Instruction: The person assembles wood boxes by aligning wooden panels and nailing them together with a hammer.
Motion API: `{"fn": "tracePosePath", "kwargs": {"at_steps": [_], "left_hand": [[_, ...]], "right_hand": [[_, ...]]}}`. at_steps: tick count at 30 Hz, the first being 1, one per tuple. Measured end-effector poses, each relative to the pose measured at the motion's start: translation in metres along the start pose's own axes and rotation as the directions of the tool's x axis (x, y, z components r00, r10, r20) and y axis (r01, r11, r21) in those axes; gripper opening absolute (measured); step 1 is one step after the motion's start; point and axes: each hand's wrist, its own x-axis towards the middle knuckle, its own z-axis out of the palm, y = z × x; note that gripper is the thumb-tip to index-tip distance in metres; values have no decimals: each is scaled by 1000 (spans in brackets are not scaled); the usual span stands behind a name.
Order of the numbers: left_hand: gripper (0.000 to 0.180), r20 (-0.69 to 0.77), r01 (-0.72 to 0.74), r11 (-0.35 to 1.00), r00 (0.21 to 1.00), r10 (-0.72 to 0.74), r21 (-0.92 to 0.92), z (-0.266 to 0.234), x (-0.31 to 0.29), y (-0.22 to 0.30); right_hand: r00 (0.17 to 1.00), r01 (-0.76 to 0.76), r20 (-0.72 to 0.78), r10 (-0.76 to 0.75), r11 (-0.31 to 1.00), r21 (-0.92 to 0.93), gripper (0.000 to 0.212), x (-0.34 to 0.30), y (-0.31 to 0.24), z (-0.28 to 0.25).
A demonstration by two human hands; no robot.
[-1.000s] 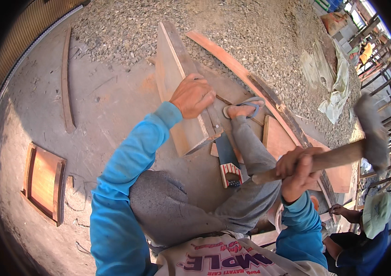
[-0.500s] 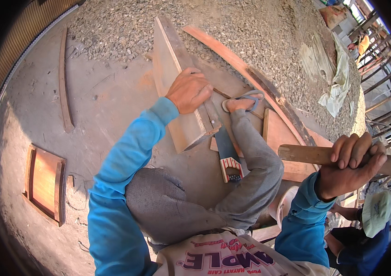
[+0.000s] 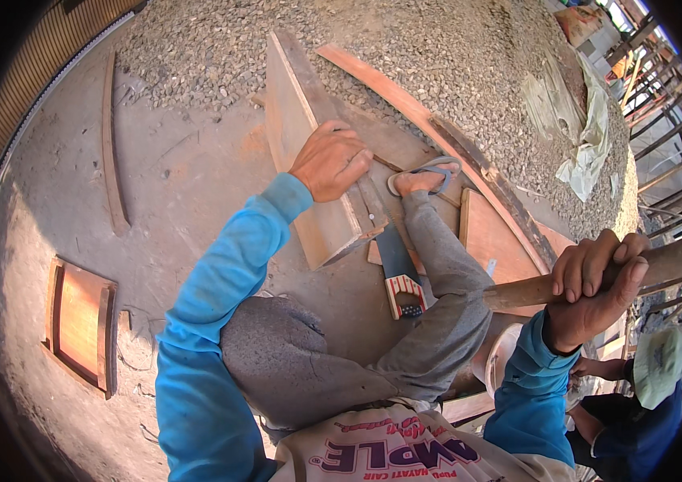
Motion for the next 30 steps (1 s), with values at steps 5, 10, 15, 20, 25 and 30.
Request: {"fn": "tracePosePath", "kwargs": {"at_steps": [5, 10, 15, 20, 25, 30], "left_hand": [[36, -4, -19, 999, 1000, 18, -46, -1, 0, -1], [37, 8, -27, 997, 1000, 28, -75, -2, 2, 0], [32, 5, -27, 996, 1000, 27, -85, -5, 4, 5], [40, 54, 35, 996, 998, -31, -86, -6, -3, 7], [42, 28, -2, 998, 1000, 4, -63, 2, 7, 10], [41, 29, 18, 997, 999, -16, -75, -1, 5, 10]], "right_hand": [[765, -479, 101, 636, 667, -570, 20, -91, 67, -23], [397, -831, 43, 917, 378, -408, 20, -95, 68, -49], [445, -895, -82, 892, 440, -73, 16, -172, 108, -58], [136, -987, -118, 984, 125, -99, 18, -261, 194, -71], [-61, -933, -24, 998, -66, -353, 26, -343, 246, -91], [-4, -562, 220, 976, 180, -807, 46, -313, 250, -77]]}}
